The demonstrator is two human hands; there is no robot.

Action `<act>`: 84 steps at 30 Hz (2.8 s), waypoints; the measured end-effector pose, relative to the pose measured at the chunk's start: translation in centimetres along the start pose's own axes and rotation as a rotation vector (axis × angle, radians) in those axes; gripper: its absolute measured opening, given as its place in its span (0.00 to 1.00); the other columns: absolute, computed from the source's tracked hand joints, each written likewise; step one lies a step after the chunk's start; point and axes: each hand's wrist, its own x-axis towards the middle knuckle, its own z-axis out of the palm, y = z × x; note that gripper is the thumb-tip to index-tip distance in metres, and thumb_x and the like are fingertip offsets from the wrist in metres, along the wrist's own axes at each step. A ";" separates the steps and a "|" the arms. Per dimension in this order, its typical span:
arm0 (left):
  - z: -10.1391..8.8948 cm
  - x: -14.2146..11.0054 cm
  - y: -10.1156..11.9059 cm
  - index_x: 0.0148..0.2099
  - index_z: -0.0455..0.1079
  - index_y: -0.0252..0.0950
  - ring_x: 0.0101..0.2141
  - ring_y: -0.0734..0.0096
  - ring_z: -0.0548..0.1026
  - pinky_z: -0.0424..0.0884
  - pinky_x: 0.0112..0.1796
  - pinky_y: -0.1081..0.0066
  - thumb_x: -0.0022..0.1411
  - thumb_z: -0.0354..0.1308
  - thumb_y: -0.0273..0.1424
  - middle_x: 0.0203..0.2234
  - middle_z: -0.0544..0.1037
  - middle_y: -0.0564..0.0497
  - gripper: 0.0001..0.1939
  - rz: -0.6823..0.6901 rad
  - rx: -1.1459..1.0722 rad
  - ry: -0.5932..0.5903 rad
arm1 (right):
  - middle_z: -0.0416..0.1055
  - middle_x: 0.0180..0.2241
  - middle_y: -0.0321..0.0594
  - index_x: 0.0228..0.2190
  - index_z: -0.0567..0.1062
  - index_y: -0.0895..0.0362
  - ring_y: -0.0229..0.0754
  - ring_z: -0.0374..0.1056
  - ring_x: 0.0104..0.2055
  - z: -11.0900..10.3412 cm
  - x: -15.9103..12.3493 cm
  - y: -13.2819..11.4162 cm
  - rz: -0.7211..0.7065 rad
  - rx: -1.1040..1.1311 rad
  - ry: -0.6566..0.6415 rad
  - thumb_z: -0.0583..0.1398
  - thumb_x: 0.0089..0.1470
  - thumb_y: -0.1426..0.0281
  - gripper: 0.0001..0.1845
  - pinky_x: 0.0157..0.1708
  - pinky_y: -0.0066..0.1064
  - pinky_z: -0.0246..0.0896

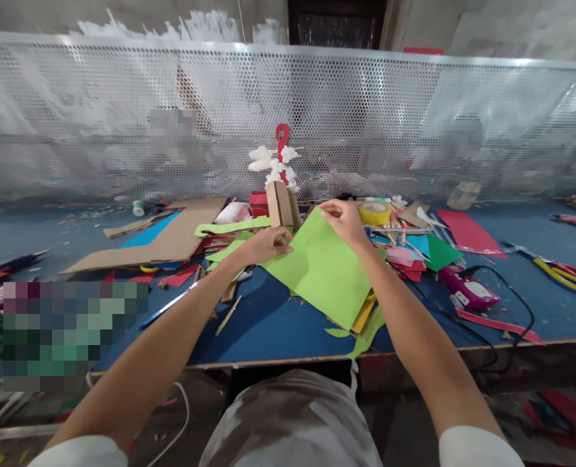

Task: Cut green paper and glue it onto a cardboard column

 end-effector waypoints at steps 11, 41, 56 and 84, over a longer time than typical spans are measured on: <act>0.1 0.0 -0.2 0.44 0.71 0.38 0.30 0.65 0.79 0.67 0.31 0.69 0.61 0.62 0.36 0.33 0.84 0.47 0.11 0.019 -0.016 0.010 | 0.84 0.39 0.45 0.37 0.82 0.55 0.50 0.80 0.42 -0.1 0.0 -0.2 -0.022 -0.006 0.000 0.67 0.50 0.62 0.13 0.45 0.43 0.77; 0.2 -0.2 0.6 0.53 0.73 0.38 0.32 0.69 0.76 0.71 0.34 0.69 0.63 0.60 0.32 0.42 0.79 0.46 0.15 0.123 -0.139 -0.052 | 0.83 0.40 0.43 0.38 0.82 0.53 0.48 0.80 0.43 2.9 -1.6 -1.2 -0.010 0.041 -0.239 0.67 0.53 0.64 0.10 0.49 0.43 0.75; -0.7 -0.6 -0.5 0.56 0.78 0.39 0.31 0.72 0.76 0.70 0.32 0.71 0.59 0.65 0.34 0.43 0.81 0.47 0.21 0.042 -0.211 -0.116 | 0.82 0.40 0.42 0.41 0.82 0.53 0.47 0.78 0.43 3.4 -1.4 0.1 0.039 0.044 -0.272 0.67 0.56 0.62 0.12 0.49 0.41 0.74; 0.2 -0.7 -1.5 0.56 0.79 0.35 0.36 0.66 0.80 0.74 0.34 0.70 0.55 0.68 0.32 0.52 0.81 0.41 0.25 -0.013 -0.347 -0.238 | 0.71 0.32 0.36 0.36 0.69 0.55 0.39 0.70 0.32 15.2 10.9 0.2 0.340 0.114 -0.018 0.60 0.59 0.79 0.07 0.38 0.35 0.75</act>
